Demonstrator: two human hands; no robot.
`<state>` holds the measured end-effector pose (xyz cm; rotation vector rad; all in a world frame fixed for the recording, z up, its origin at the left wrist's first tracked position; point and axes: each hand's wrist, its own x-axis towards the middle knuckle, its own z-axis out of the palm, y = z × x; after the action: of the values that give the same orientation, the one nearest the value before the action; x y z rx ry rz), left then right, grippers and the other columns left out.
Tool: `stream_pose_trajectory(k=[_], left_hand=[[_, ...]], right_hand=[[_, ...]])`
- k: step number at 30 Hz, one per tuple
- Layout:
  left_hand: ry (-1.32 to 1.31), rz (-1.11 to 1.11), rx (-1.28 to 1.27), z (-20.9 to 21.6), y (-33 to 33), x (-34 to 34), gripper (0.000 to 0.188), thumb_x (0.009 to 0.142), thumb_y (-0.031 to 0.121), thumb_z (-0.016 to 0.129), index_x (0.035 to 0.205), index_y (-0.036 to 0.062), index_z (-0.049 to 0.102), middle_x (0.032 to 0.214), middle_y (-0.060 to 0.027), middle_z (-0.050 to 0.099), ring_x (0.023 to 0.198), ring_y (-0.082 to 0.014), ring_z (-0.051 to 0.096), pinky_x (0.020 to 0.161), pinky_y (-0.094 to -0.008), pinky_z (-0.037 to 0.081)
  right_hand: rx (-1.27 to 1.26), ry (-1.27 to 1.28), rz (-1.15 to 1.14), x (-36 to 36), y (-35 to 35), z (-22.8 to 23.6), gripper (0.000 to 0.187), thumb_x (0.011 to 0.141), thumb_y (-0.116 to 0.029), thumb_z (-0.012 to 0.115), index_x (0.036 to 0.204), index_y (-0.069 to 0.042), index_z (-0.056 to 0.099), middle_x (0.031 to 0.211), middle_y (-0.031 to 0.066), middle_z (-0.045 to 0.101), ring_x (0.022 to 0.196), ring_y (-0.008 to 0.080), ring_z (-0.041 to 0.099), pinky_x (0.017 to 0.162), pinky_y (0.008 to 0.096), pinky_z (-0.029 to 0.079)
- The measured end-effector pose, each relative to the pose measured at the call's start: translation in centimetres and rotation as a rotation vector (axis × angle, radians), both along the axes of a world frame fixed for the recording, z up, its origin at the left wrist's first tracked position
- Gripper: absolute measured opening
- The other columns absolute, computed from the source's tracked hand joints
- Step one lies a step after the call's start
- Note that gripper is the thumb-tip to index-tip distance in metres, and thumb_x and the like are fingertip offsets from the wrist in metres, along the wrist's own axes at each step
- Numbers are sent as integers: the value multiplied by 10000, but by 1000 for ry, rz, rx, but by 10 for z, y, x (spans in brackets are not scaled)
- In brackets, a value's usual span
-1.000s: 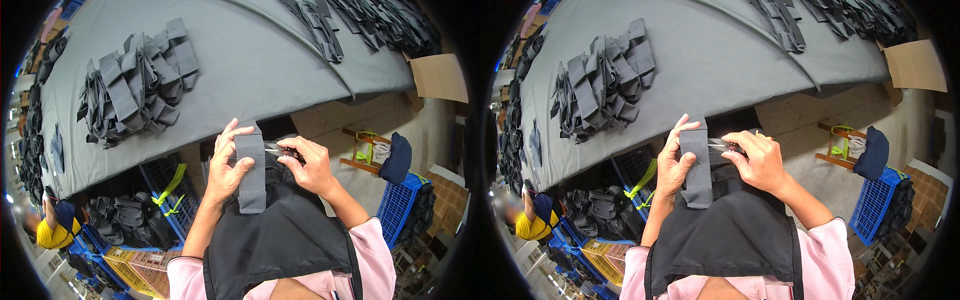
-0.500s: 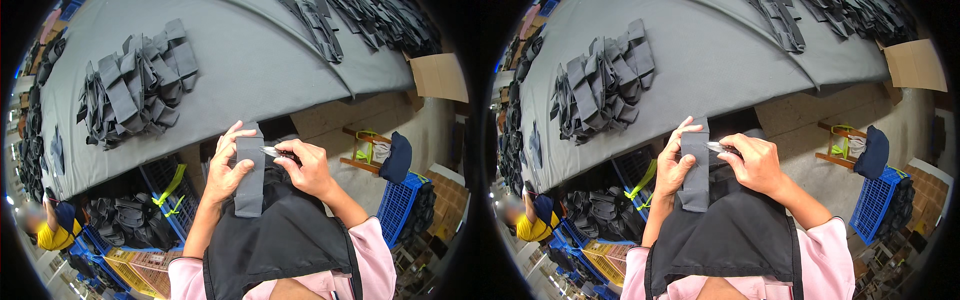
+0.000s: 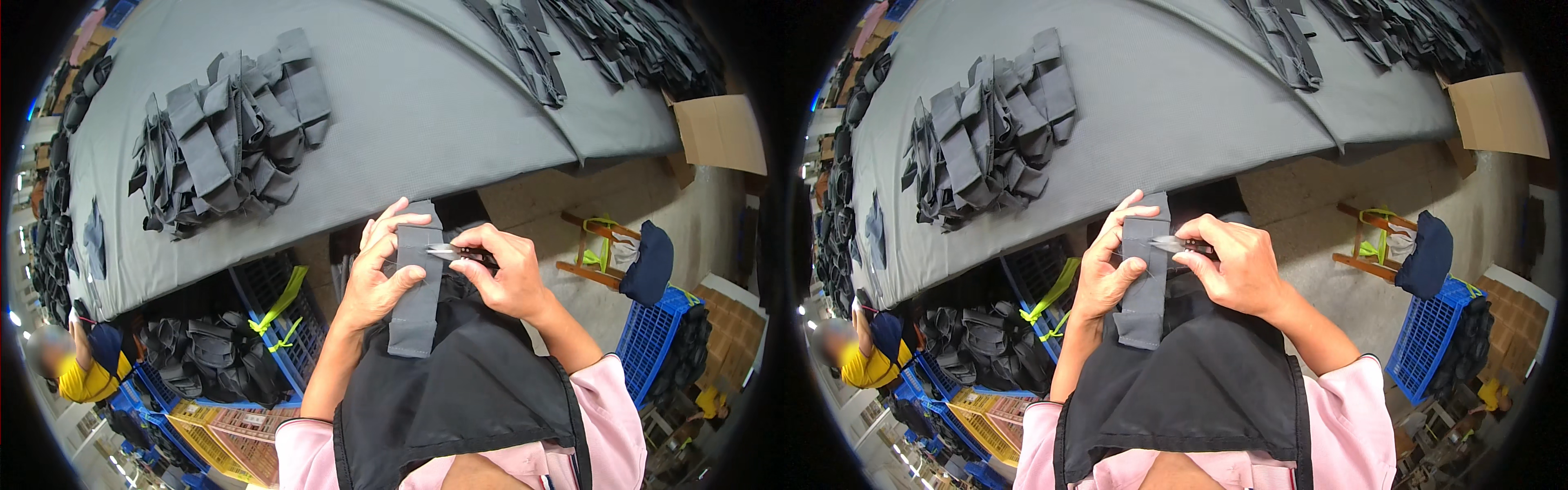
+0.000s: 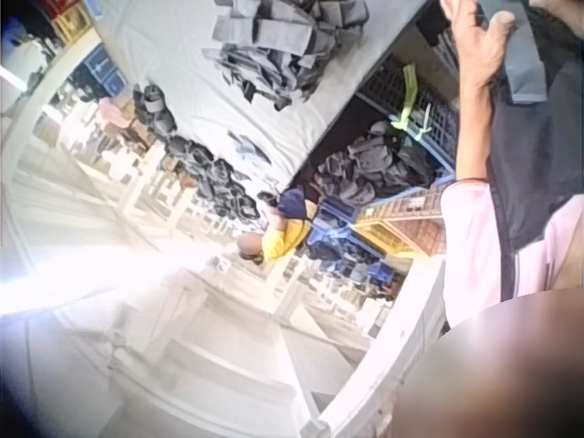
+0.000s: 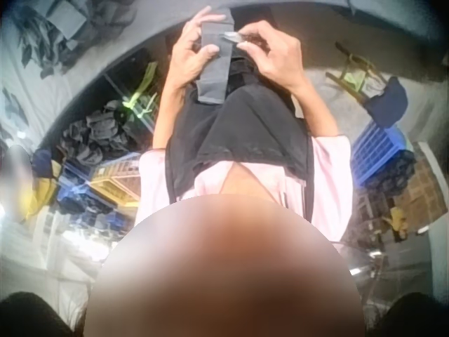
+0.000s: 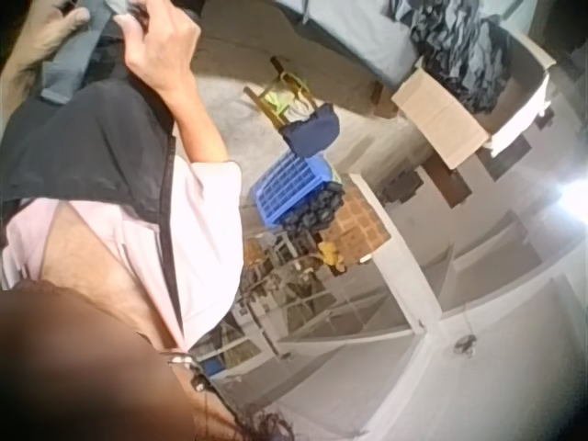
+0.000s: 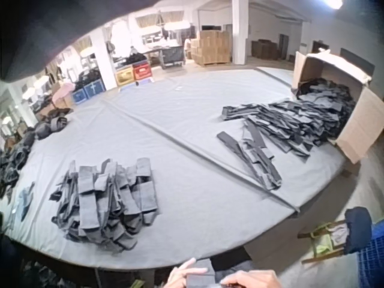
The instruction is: Using snips to trim excess threads or material from small fabric components in a manufacturing setting.
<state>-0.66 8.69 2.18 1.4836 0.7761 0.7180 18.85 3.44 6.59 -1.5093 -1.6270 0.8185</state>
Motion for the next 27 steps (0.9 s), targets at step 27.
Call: stream_pose_trajectory(k=[27], left_hand=[[-11,403,12,-4,10,14,330,858,172,620,634,-6,456,1100,-130,631,1244,-308,421,1033,-414,278]], right_hand=[[-84,294,-149,-16,-15,0,262,713,44,689,944,-51,612,676,1,537,526,42,410,490,202,362]])
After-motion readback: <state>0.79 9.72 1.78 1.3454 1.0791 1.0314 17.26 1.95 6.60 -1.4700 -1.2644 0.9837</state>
